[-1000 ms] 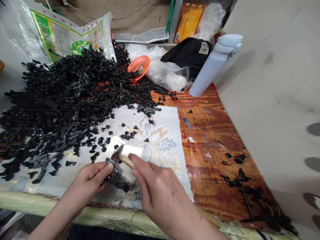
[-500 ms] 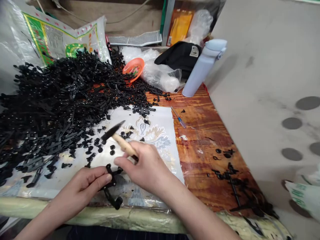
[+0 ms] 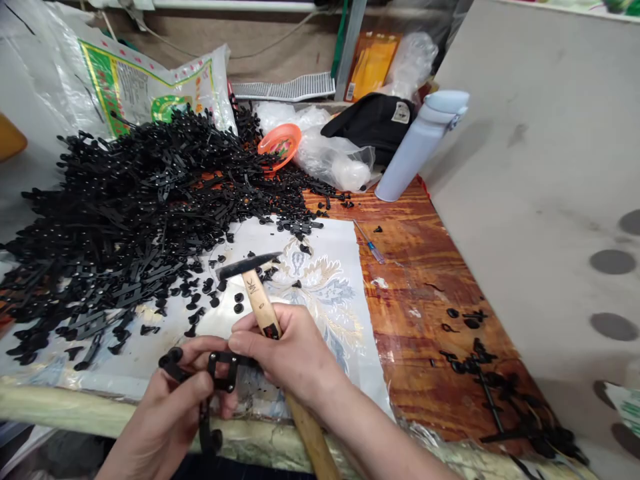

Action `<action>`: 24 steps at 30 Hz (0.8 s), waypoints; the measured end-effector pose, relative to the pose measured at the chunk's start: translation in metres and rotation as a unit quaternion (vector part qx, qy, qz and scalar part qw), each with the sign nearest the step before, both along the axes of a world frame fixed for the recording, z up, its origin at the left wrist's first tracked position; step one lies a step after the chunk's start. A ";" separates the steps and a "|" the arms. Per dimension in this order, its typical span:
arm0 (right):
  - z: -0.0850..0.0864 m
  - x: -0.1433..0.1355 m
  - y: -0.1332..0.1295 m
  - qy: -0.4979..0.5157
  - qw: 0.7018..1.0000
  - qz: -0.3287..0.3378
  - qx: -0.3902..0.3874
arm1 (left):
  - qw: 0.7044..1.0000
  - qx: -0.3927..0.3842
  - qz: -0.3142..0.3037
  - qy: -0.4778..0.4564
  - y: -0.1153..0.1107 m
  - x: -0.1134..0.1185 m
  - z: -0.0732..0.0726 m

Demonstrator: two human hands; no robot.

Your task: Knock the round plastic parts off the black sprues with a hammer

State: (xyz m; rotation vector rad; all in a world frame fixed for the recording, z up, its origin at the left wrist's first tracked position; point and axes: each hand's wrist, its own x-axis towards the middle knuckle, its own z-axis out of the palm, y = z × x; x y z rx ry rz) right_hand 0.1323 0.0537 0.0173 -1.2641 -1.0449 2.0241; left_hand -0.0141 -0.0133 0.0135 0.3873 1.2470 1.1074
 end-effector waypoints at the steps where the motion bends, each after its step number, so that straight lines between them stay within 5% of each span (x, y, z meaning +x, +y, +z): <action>1: -0.004 -0.001 -0.003 0.009 1.000 -0.015 -0.001 | 1.000 -0.006 0.004 0.007 0.002 0.004 -0.001; 7: -0.015 -0.005 -0.008 0.024 0.998 -0.066 0.007 | 0.999 -0.006 -0.013 0.029 0.009 0.010 -0.005; 13: -0.011 0.001 0.004 -0.077 0.991 0.012 0.111 | 0.998 -0.030 -0.008 0.048 0.016 0.001 -0.012; 17: -0.022 0.009 0.006 -0.333 0.907 0.073 0.247 | 0.996 -0.057 0.009 0.071 0.032 -0.017 -0.012; 20: -0.030 0.008 0.002 -0.433 0.846 0.105 0.293 | 0.994 -0.081 0.003 0.072 0.043 -0.024 -0.011; 24: -0.031 0.004 0.001 -0.461 0.824 0.112 0.308 | 0.994 -0.091 -0.016 0.066 0.053 -0.023 -0.012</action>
